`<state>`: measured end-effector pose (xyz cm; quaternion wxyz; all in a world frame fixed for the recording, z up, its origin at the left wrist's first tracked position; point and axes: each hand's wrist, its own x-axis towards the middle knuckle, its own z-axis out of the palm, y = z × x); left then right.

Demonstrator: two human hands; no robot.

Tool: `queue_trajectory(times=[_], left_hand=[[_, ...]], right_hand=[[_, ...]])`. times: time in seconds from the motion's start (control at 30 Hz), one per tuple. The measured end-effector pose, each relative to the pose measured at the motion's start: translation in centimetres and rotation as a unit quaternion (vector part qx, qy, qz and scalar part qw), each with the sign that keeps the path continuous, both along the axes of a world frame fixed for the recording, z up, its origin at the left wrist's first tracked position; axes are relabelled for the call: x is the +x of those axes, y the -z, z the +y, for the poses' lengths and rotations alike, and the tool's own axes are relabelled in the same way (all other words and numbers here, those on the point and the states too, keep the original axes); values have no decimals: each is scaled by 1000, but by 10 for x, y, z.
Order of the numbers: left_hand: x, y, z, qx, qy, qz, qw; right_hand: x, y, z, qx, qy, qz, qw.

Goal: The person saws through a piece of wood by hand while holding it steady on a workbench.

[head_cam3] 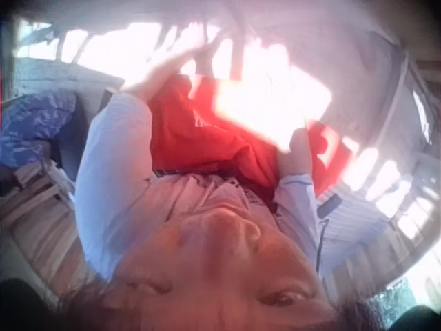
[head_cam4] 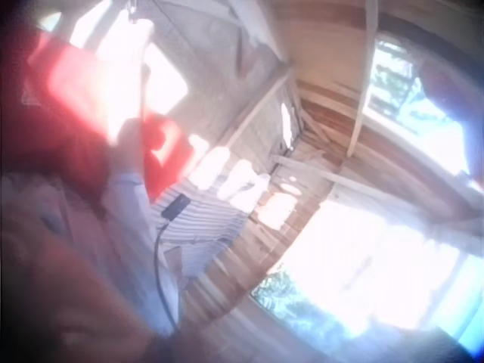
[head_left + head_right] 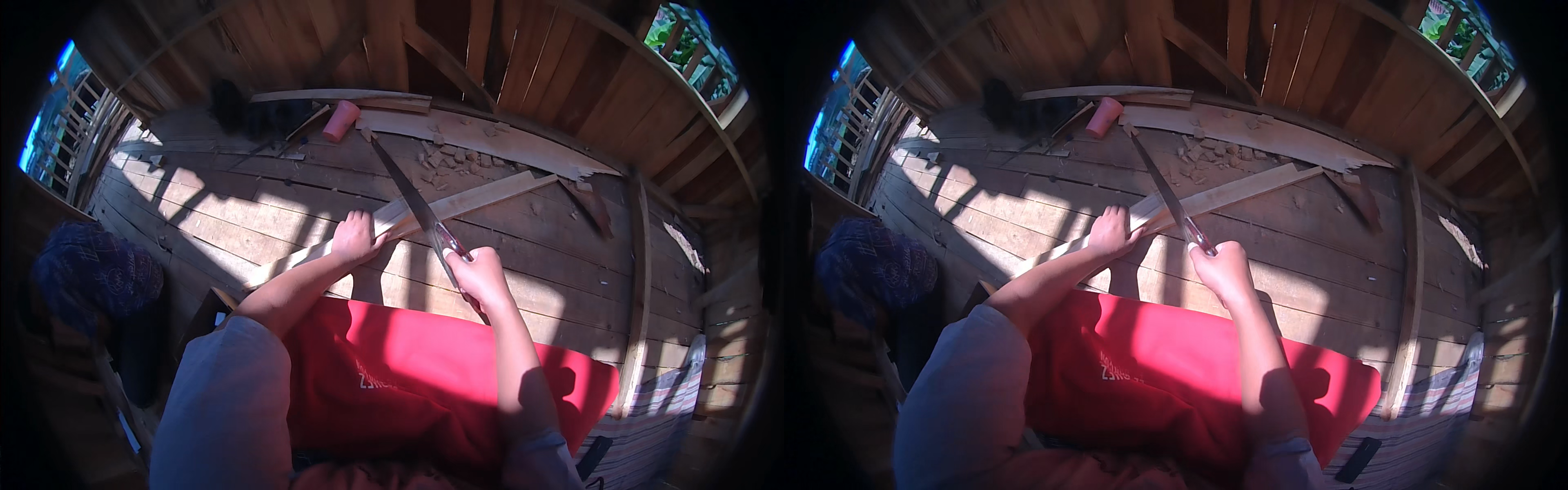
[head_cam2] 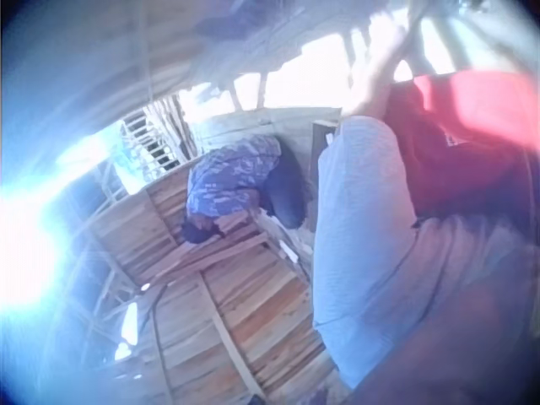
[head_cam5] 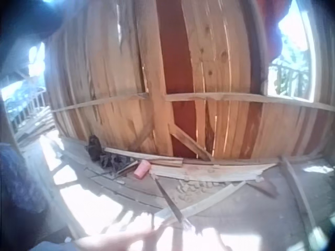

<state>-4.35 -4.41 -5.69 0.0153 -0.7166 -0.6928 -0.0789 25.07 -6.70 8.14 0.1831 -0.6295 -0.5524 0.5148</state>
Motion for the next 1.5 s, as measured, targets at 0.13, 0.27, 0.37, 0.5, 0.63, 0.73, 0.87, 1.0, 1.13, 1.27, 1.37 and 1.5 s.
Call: queue_trajectory(times=[0.13,0.27,0.37,0.5,0.63,0.73,0.87,1.0,1.13,1.27,1.37,1.5], left_hand=[[2,-1,-6,27,-5,14,1000],[4,-3,-3,-1,-22,-8,1000],[5,-5,-4,9,-27,-18,999],[4,-5,-4,10,-29,-19,999],[4,-5,-4,-11,-23,-6,1000],[4,-4,-3,11,-8,7,1000],[4,0,-5,50,-22,21,998],[4,-2,-4,18,-16,13,1000],[5,-7,-3,-6,-19,-15,1000],[5,-5,-2,-2,-22,-24,999],[4,-4,-3,-21,-24,-34,999],[3,-4,-2,-28,-13,-17,999]], right_hand=[[10,8,-18,50,-8,300,953],[-3,30,-20,176,3,99,979],[-5,23,-29,209,20,81,974],[-1,28,-32,190,7,66,980],[-6,28,-39,216,2,66,974],[-4,29,-40,224,10,55,973],[-1,24,-42,230,13,65,971],[0,25,-42,235,9,74,969],[-1,24,-43,223,14,81,971],[-1,21,-46,224,-1,70,972],[0,22,-48,214,-6,73,974],[-2,27,-49,206,2,84,975]])
